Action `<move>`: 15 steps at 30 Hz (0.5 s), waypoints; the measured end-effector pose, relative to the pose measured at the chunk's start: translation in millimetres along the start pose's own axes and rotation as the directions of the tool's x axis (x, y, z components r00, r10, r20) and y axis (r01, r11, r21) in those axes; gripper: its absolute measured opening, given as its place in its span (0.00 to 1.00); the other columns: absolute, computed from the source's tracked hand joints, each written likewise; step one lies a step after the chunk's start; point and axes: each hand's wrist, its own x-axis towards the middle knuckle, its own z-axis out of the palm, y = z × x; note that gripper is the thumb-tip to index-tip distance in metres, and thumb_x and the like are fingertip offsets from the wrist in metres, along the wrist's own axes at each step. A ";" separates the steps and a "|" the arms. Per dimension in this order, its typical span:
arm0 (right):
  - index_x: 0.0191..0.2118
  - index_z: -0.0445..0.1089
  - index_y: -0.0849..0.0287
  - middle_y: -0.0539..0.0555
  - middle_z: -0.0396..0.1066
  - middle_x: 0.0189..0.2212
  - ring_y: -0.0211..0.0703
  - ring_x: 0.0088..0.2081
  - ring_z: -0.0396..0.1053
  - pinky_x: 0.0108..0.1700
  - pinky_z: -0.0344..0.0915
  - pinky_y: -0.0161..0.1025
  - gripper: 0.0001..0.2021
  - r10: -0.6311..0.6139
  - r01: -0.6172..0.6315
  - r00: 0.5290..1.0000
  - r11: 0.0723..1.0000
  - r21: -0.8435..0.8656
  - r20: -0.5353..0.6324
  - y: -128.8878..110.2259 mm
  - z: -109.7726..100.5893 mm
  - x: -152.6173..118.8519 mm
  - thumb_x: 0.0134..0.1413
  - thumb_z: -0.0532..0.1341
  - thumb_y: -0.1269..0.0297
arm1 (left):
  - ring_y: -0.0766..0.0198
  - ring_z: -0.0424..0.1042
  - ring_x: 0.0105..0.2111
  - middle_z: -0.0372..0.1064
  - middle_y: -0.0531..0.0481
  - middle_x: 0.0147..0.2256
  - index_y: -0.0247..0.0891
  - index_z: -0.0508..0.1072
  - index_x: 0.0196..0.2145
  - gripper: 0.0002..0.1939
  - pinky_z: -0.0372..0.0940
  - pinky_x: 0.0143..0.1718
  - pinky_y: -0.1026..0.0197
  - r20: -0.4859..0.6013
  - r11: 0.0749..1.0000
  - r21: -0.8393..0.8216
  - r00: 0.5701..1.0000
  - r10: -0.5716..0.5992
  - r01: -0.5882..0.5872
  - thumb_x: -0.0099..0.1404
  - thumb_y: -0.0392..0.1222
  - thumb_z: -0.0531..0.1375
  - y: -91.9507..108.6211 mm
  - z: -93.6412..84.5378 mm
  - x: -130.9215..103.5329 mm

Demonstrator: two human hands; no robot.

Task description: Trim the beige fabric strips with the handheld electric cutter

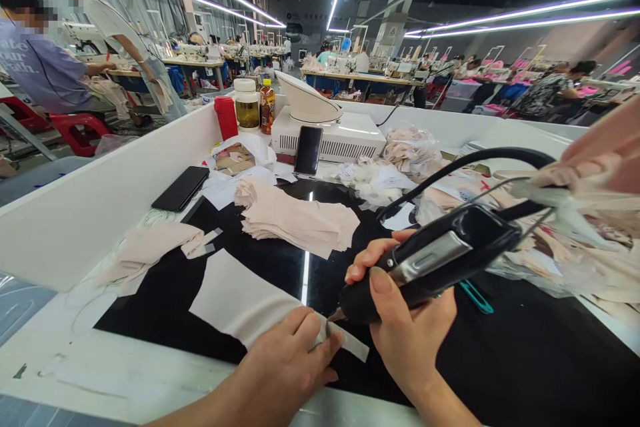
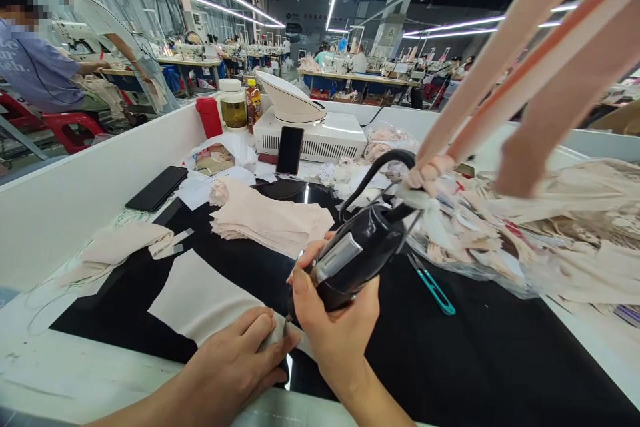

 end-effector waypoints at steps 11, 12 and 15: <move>0.49 0.67 0.50 0.44 0.74 0.33 0.36 0.27 0.73 0.32 0.75 0.38 0.18 0.007 -0.006 1.000 0.998 0.066 -0.012 3.7 13.0 2.6 0.57 0.70 0.70 | 0.55 0.76 0.44 0.73 0.43 0.44 0.36 0.70 0.60 0.21 0.77 0.39 0.61 0.068 1.000 -0.011 0.998 0.017 -0.016 0.75 0.46 0.66 -5.6 -6.3 -4.5; 0.49 0.67 0.50 0.44 0.74 0.32 0.36 0.27 0.73 0.31 0.75 0.37 0.18 -0.001 0.001 1.000 0.998 0.058 -0.006 3.9 14.8 2.8 0.56 0.70 0.71 | 0.55 0.76 0.44 0.73 0.43 0.44 0.37 0.70 0.60 0.20 0.77 0.40 0.61 0.066 1.000 -0.009 0.998 0.019 -0.019 0.76 0.46 0.65 -5.9 -6.0 -5.1; 0.47 0.66 0.51 0.44 0.73 0.31 0.36 0.26 0.72 0.29 0.75 0.36 0.17 -0.015 0.015 1.000 1.000 0.005 0.002 4.0 18.0 2.9 0.55 0.69 0.71 | 0.57 0.76 0.44 0.73 0.43 0.44 0.36 0.70 0.60 0.18 0.77 0.42 0.61 0.061 1.000 0.000 0.998 0.031 -0.031 0.79 0.47 0.61 -6.3 -6.5 -5.5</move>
